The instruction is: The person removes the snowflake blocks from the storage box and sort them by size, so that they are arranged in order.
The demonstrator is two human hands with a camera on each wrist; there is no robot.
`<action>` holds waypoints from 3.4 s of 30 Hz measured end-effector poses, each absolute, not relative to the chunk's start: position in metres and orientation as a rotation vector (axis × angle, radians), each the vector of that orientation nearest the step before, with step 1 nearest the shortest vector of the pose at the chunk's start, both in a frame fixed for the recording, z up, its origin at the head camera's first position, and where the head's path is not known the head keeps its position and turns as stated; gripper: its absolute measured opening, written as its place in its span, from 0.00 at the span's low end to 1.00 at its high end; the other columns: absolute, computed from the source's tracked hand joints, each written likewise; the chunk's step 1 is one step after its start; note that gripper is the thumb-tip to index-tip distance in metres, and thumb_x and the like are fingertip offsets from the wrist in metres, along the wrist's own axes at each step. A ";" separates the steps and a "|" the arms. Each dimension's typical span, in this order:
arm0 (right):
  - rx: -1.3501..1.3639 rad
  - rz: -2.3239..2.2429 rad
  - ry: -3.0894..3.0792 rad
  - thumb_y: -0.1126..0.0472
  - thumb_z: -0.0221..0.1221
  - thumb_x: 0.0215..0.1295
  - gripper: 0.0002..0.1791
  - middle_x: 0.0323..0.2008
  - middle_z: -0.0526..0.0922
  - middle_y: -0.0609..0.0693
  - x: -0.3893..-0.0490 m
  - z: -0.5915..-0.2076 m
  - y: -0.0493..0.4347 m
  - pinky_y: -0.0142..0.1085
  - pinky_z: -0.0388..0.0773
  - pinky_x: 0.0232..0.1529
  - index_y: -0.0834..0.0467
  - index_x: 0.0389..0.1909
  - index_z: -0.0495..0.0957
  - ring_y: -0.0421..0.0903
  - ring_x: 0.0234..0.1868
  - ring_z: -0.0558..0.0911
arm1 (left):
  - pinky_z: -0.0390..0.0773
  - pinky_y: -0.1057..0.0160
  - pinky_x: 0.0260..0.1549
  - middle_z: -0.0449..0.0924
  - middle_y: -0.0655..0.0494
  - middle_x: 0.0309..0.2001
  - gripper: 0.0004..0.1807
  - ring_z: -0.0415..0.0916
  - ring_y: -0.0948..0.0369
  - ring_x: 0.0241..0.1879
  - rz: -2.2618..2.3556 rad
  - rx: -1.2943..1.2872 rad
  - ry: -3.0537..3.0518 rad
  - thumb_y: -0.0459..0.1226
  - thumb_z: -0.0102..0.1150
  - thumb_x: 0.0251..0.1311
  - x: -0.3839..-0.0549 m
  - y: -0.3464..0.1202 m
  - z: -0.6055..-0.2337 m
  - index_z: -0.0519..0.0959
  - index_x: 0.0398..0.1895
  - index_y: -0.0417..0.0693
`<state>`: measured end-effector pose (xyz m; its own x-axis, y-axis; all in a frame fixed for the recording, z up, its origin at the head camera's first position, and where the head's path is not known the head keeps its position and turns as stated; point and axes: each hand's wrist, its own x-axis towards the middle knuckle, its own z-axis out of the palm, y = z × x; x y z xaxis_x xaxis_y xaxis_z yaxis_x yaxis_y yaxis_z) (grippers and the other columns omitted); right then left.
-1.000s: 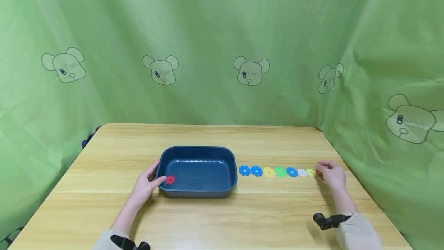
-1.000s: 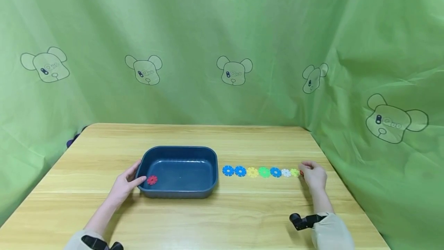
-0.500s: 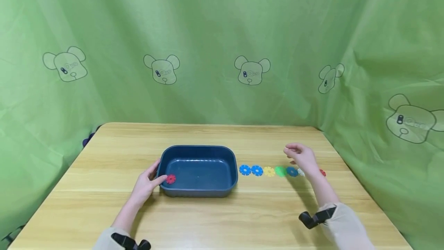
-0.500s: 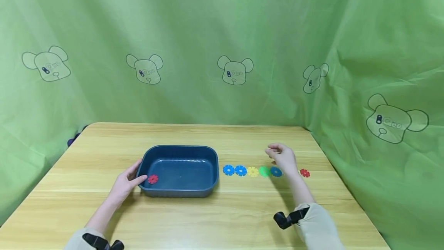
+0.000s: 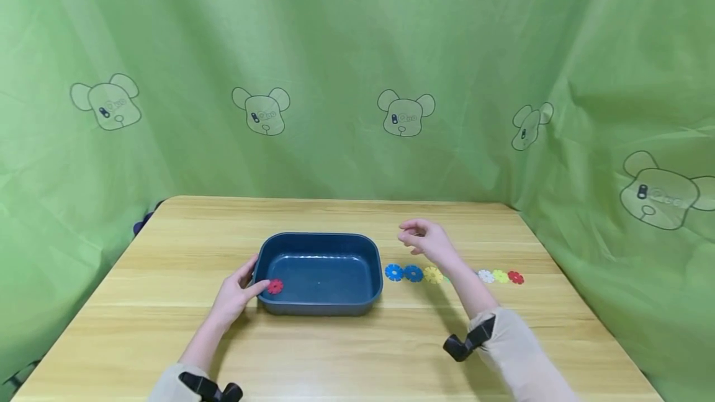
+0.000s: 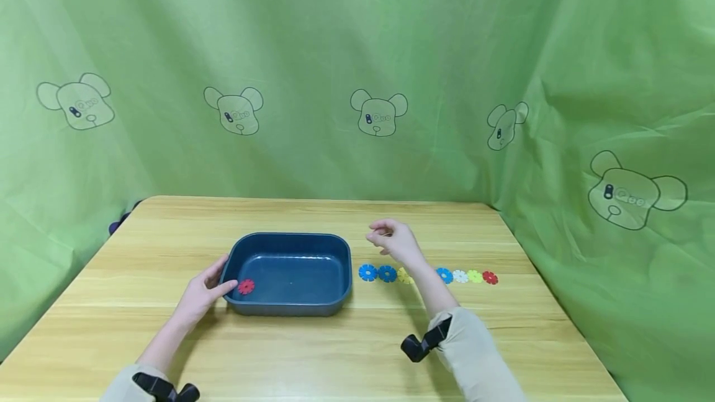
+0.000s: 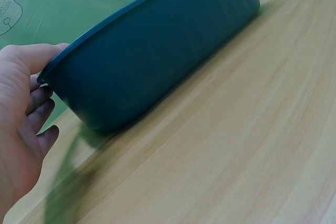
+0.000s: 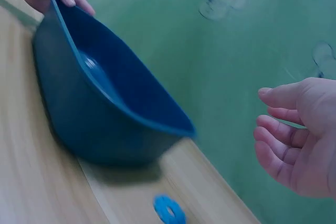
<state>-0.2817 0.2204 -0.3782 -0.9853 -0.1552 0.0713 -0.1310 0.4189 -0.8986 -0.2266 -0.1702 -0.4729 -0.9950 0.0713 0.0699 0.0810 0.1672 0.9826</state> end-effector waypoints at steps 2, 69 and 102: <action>-0.303 -1.655 2.603 0.63 0.60 0.61 0.20 0.38 0.80 0.57 -0.283 -0.378 0.206 0.43 0.80 0.37 0.70 0.50 0.72 0.47 0.37 0.78 | 0.56 0.55 0.62 0.52 0.38 0.69 0.37 0.52 0.45 0.67 -2.014 -0.162 -2.391 0.31 0.59 0.58 -0.227 -0.170 -0.473 0.54 0.69 0.35; -0.643 -0.819 2.775 0.56 0.72 0.42 0.11 0.25 0.78 0.42 -0.293 -0.468 -0.015 0.29 0.73 0.34 0.53 0.25 0.79 0.40 0.31 0.75 | 0.62 0.59 0.60 0.58 0.39 0.66 0.34 0.59 0.47 0.64 -2.065 -0.179 -2.296 0.28 0.58 0.58 -0.226 -0.167 -0.479 0.57 0.68 0.35; -0.365 -1.554 2.306 0.75 0.59 0.56 0.04 0.21 0.78 0.55 -0.289 -0.434 0.046 0.37 0.81 0.22 0.67 0.30 0.73 0.44 0.18 0.79 | 0.61 0.76 0.54 0.54 0.40 0.68 0.36 0.54 0.49 0.66 -2.064 -0.132 -2.329 0.30 0.58 0.58 -0.227 -0.167 -0.480 0.56 0.68 0.34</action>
<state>-0.2891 0.0465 -0.4343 -0.9107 -0.3912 -0.1323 -0.0243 0.3705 -0.9285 -0.2271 -0.1666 -0.4800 -0.9960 0.0455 0.0762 0.0811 0.1180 0.9897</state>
